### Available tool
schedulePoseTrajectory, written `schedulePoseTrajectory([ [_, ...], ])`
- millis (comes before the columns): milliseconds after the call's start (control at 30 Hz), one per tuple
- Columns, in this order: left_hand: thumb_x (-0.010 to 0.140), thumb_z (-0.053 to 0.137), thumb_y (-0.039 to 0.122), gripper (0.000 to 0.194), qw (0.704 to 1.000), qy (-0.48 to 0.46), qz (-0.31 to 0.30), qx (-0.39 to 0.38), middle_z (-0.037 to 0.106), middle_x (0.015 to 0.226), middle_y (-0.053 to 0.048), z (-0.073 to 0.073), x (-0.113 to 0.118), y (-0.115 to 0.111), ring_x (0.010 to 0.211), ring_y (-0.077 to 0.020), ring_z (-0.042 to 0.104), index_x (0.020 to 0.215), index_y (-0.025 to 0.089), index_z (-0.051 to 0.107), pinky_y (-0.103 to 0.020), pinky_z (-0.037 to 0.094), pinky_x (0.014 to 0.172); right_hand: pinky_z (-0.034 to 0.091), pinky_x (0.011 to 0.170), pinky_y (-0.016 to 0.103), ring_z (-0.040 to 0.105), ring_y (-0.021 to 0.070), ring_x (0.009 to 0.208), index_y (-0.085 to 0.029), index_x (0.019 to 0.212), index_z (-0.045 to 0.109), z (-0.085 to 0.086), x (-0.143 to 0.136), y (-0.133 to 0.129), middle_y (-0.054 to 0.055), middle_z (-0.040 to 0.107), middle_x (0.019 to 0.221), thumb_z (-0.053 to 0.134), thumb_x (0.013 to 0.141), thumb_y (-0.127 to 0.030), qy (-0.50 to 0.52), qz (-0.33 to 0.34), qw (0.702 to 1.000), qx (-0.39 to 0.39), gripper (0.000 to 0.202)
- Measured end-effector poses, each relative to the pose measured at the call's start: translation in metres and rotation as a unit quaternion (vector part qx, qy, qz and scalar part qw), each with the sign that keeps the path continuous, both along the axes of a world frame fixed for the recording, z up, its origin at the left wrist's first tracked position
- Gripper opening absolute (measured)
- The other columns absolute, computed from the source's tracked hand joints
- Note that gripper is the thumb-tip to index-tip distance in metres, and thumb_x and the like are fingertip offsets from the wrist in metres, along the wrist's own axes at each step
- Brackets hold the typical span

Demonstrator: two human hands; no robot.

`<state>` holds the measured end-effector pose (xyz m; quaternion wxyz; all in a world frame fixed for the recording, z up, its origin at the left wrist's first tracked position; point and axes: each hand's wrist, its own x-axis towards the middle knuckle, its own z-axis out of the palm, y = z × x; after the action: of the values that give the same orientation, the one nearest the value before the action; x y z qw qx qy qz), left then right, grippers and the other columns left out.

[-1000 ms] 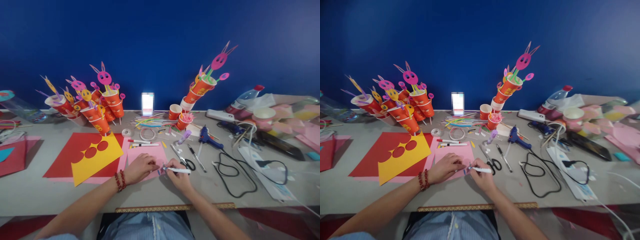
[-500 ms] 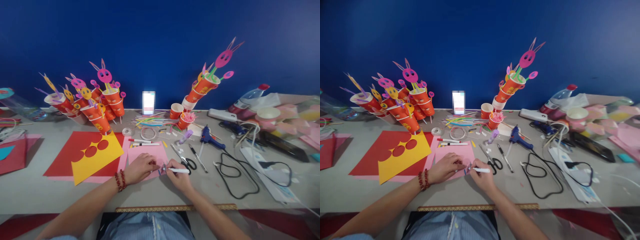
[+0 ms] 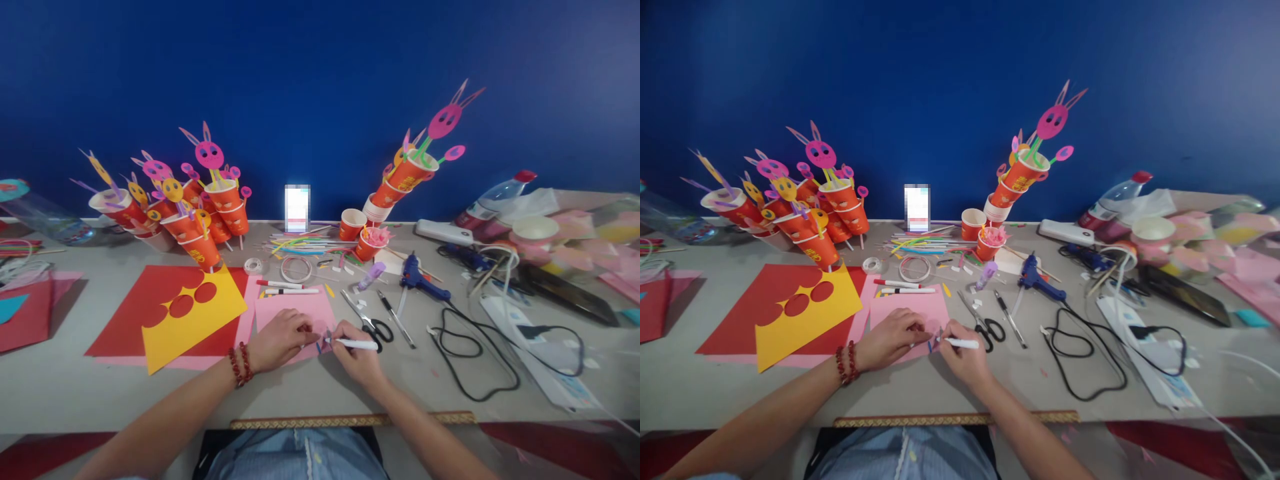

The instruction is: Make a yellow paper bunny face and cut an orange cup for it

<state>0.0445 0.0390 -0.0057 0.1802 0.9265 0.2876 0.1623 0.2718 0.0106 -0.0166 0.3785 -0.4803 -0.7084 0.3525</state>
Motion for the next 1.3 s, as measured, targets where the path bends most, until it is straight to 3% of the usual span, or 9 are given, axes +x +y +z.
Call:
schedulePoseTrajectory([
  [1300,0.097,0.046,0.016,0.031,1.0,0.008,0.003,0.005,0.06,0.108,-0.007,0.0013,-0.0002,-0.0003,0.098,-0.0225,0.052,0.121,0.028,0.062,-0.038,0.04,0.087,0.029,0.053,0.026,0.045,0.0134,0.052,-0.022,0.065,0.049,0.0016,0.0006,-0.0015,-0.003,0.052,0.058,0.051,0.074,-0.013,-0.004,0.019,1.0,0.007,0.013],
])
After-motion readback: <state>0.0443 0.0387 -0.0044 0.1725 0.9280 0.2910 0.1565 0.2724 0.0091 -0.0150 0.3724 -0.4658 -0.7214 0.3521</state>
